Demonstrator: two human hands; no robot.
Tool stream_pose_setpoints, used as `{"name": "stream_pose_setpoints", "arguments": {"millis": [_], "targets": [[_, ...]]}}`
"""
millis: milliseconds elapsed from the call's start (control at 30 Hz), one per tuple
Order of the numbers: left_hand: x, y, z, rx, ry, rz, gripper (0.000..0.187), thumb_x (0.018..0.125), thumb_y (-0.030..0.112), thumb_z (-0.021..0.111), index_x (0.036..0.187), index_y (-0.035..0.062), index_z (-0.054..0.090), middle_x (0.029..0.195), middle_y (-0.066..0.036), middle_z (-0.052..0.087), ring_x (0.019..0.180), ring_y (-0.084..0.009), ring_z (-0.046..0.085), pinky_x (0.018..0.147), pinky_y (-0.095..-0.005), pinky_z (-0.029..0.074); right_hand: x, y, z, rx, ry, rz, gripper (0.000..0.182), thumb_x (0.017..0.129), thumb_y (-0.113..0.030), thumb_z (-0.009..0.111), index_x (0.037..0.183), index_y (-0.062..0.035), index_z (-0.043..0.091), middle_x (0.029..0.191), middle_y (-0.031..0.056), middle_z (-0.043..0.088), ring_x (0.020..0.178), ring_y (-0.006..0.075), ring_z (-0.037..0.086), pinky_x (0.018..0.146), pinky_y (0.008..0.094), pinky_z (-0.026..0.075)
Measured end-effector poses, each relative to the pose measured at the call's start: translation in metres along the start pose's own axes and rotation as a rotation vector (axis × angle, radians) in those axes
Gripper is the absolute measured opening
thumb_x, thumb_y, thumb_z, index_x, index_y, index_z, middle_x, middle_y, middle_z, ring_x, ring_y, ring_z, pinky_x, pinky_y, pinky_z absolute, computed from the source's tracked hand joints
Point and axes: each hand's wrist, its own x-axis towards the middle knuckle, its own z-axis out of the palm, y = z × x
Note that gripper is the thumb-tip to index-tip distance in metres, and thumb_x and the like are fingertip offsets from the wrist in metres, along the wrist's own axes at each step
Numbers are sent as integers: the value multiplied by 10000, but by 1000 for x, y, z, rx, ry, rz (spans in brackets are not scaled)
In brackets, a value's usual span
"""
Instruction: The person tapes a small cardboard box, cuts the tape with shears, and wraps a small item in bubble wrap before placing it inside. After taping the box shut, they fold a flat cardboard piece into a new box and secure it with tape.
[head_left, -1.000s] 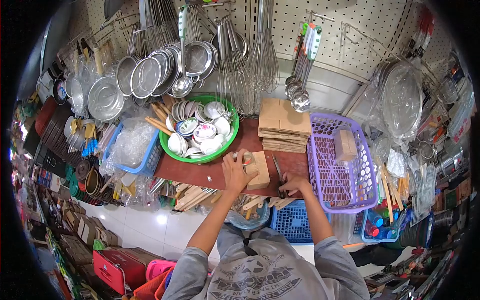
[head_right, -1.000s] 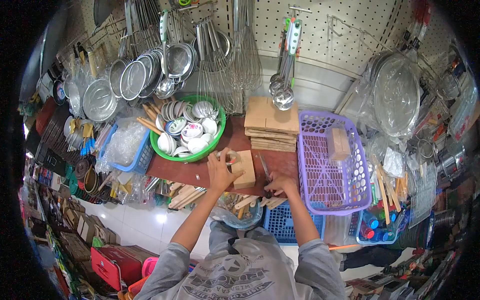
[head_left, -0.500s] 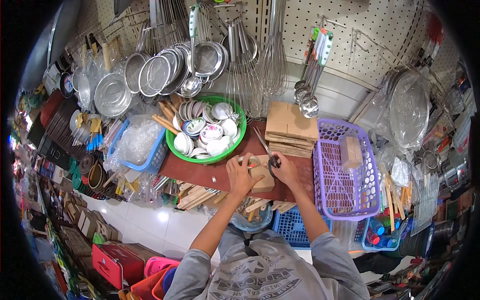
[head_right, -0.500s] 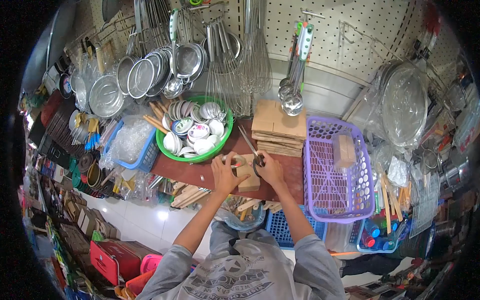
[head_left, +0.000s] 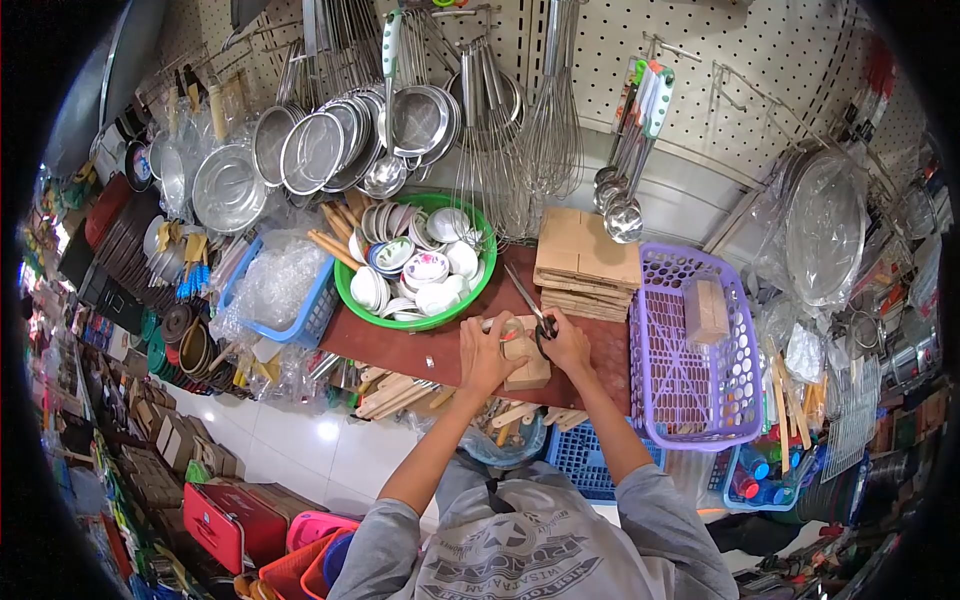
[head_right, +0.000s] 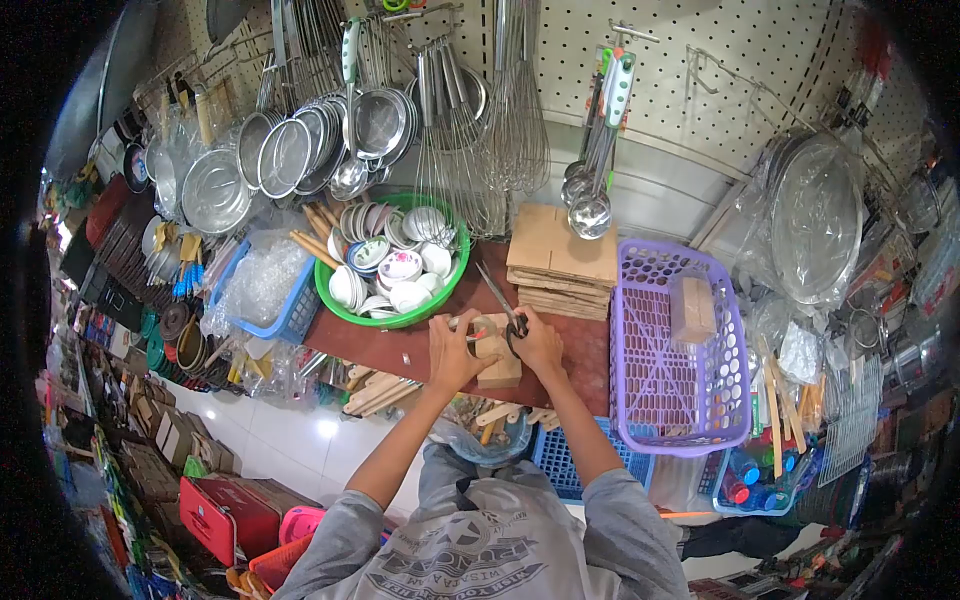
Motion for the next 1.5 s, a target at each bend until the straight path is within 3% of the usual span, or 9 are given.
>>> {"name": "stream_pose_setpoints", "arguments": {"millis": [67, 333, 567, 667, 767, 867, 967, 1133, 1500], "targets": [[0, 0, -1, 3, 1, 11, 854, 545, 351, 909, 1285, 225, 503, 1097, -171, 430, 1050, -358, 434, 917, -465, 386, 0, -2, -2, -3, -32, 39, 462, 755, -507, 751, 1111, -270, 577, 873, 31, 710, 919, 348, 683, 774, 488, 509], [1, 0, -9, 44, 14, 43, 814, 569, 376, 894, 1277, 224, 523, 1086, -164, 431, 1033, -349, 433, 902, -460, 393, -3, -6, -5, 11, -31, 25, 454, 756, -516, 753, 1087, -261, 576, 848, 28, 705, 909, 355, 684, 769, 495, 508], [2, -18, -18, -1, -12, 159, 765, 621, 312, 867, 1302, 218, 530, 1075, -126, 448, 1018, -333, 450, 875, -442, 402, 3, 10, 9, 23, 2, 17, 403, 782, -474, 742, 1075, -253, 576, 815, 34, 691, 894, 366, 679, 763, 504, 499], [2, -20, -20, -5, -33, 166, 770, 628, 301, 862, 1315, 216, 525, 1073, -115, 454, 1014, -328, 456, 848, -437, 403, -7, 7, 2, 20, 31, -32, 404, 791, -461, 740, 1075, -224, 577, 815, 60, 689, 837, 347, 681, 705, 472, 503], [2, -22, -21, 14, -49, 169, 771, 627, 305, 862, 1316, 220, 525, 1074, -107, 458, 1017, -320, 461, 826, -429, 402, -25, 4, -20, 92, -119, -73, 397, 829, -466, 723, 1064, -179, 582, 734, 40, 649, 675, 232, 652, 614, 379, 494], [4, -26, -17, 21, -46, 182, 766, 624, 313, 862, 1306, 228, 524, 1079, -100, 460, 1020, -313, 465, 818, -425, 401, -31, 27, -18, 358, -320, -73, 411, 863, -500, 697, 1038, -146, 580, 672, -11, 569, 563, 112, 547, 511, 289, 452], [6, -26, -18, 16, -62, 191, 760, 621, 320, 863, 1293, 232, 520, 1084, -93, 459, 1021, -307, 467, 819, -429, 401, -61, -1, -52, 529, -545, 118, 317, 957, -428, 609, 983, -116, 556, 657, -41, 499, 570, 54, 508, 460, 215, 439], [9, -31, -16, -15, -65, 197, 766, 612, 336, 869, 1284, 233, 514, 1085, -83, 458, 1024, -295, 471, 831, -434, 404, -83, -2, -70, 501, -716, 258, 515, 903, -617, 565, 1013, -114, 541, 682, -20, 523, 601, 79, 573, 479, 237, 518], [8, -37, -14, -33, -80, 216, 755, 628, 341, 861, 1296, 216, 533, 1073, -79, 468, 1021, -290, 476, 840, -432, 408, -112, -5, -46, 666, -768, 386, 549, 904, -654, 518, 1038, -122, 516, 717, 7, 521, 662, 115, 567, 513, 272, 519]]}}
